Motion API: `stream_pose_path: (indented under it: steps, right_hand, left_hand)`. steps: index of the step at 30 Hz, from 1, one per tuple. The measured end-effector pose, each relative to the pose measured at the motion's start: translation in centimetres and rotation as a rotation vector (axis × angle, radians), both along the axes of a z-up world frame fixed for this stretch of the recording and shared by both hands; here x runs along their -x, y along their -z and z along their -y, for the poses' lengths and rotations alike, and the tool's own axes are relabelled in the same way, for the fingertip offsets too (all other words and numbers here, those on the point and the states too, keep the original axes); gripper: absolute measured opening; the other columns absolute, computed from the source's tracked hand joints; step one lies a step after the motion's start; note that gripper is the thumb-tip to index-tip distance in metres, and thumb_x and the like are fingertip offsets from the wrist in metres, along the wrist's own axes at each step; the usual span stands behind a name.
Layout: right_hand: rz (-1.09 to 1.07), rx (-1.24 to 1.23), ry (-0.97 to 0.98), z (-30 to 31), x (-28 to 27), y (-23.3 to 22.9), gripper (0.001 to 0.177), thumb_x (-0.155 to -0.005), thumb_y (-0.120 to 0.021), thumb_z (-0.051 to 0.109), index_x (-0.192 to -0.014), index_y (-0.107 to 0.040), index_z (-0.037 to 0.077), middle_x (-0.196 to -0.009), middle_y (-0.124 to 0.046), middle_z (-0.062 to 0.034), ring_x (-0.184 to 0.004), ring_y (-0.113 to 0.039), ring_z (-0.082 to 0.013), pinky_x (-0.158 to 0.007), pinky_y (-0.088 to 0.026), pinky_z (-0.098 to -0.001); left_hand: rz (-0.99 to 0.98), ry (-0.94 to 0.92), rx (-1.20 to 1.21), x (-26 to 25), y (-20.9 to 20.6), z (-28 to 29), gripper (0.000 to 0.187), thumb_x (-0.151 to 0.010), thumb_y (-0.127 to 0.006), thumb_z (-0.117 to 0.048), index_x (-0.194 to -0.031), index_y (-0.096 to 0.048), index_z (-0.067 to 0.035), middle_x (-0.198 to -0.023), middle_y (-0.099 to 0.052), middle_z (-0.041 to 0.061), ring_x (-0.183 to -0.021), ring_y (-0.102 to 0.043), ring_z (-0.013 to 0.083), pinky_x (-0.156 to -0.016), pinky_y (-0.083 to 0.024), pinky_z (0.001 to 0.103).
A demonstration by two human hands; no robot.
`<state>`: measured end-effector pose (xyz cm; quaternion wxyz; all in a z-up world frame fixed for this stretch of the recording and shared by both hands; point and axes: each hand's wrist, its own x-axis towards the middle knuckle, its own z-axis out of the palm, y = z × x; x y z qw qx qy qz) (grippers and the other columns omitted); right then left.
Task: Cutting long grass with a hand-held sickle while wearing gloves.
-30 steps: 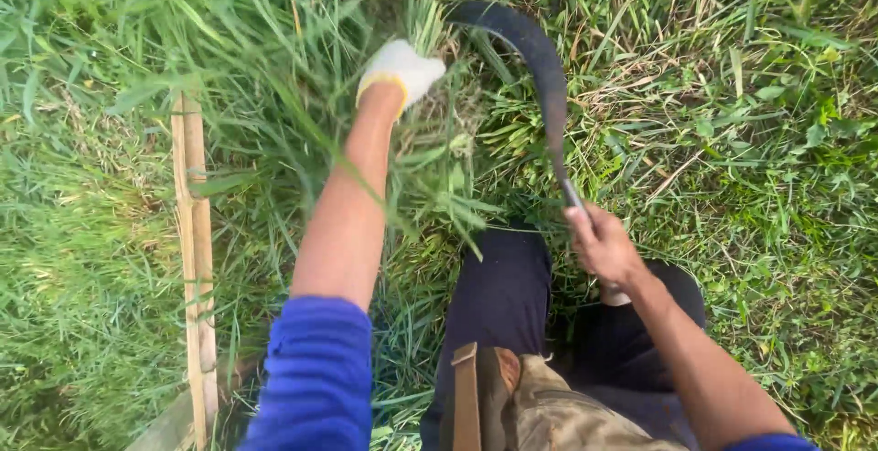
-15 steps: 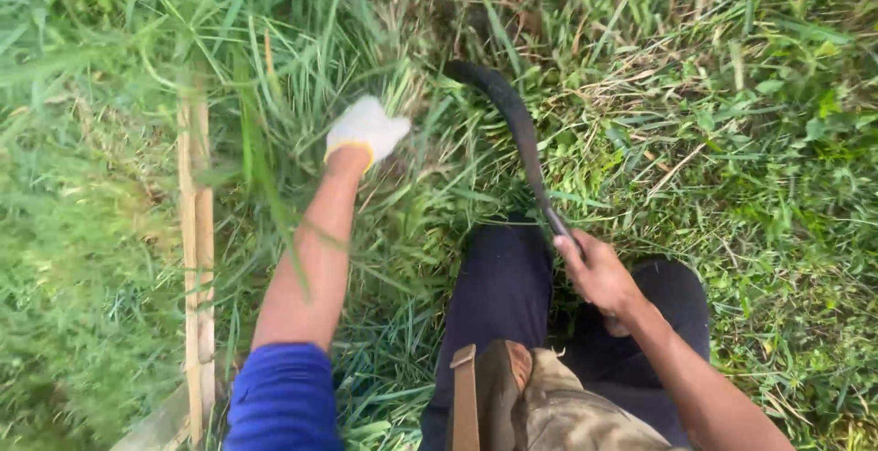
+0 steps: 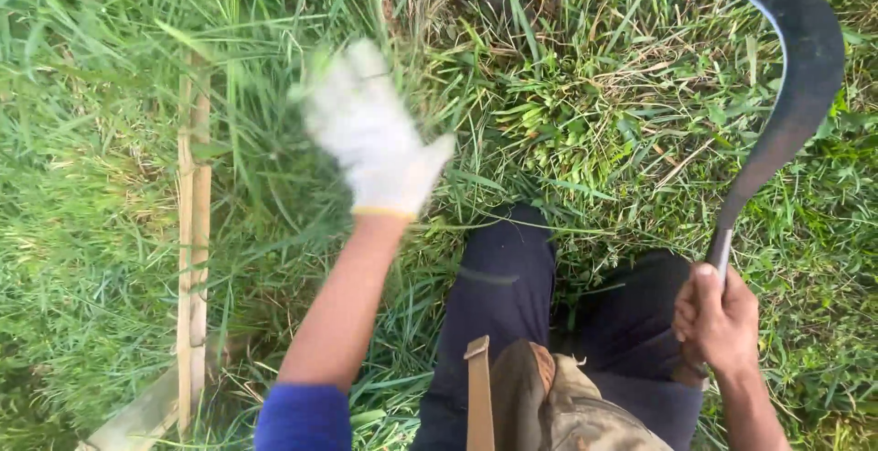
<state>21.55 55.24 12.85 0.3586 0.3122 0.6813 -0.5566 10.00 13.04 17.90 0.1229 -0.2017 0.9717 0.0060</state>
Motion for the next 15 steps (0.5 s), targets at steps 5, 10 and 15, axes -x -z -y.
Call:
stream_pose_path:
  steps: [5, 10, 15]
  right_hand:
    - [-0.017, 0.009, 0.045, 0.4, -2.0, -0.7, 0.032, -0.109, -0.049, 0.033, -0.099, -0.048, 0.003, -0.06, -0.043, -0.0055, -0.043, -0.041, -0.0124, -0.037, -0.037, -0.0285]
    - [0.111, 0.051, 0.03, 0.8, -2.1, -2.3, 0.029, -0.106, -0.048, 0.031, -0.1, -0.051, 0.003, -0.058, -0.042, -0.0049, -0.042, -0.039, -0.0121, -0.036, -0.036, -0.0289]
    - [0.115, 0.16, -0.006, 3.4, -0.4, -2.0, 0.029, -0.106, -0.047, 0.03, -0.099, -0.051, 0.003, -0.059, -0.041, -0.0035, -0.042, -0.038, -0.011, -0.035, -0.036, -0.0285]
  left_hand:
    - [-0.138, 0.45, 0.04, 3.9, 12.8, -0.7, 0.151, -0.033, -0.088, -0.073, -0.152, -0.023, -0.007, -0.148, -0.041, 0.029, -0.138, -0.038, 0.0492, -0.113, -0.023, 0.067]
    - [0.497, 0.099, -0.054, -0.8, 22.5, 6.4, 0.072, -0.085, -0.064, -0.008, -0.149, -0.031, -0.017, -0.129, -0.056, 0.024, -0.116, -0.059, 0.0376, -0.097, -0.048, 0.053]
    - [0.498, 0.206, 0.125, -5.4, 15.6, 10.1, 0.011, -0.08, -0.066, -0.02, -0.083, -0.074, -0.015, -0.081, -0.073, 0.01, -0.076, -0.072, 0.031, -0.068, -0.053, 0.049]
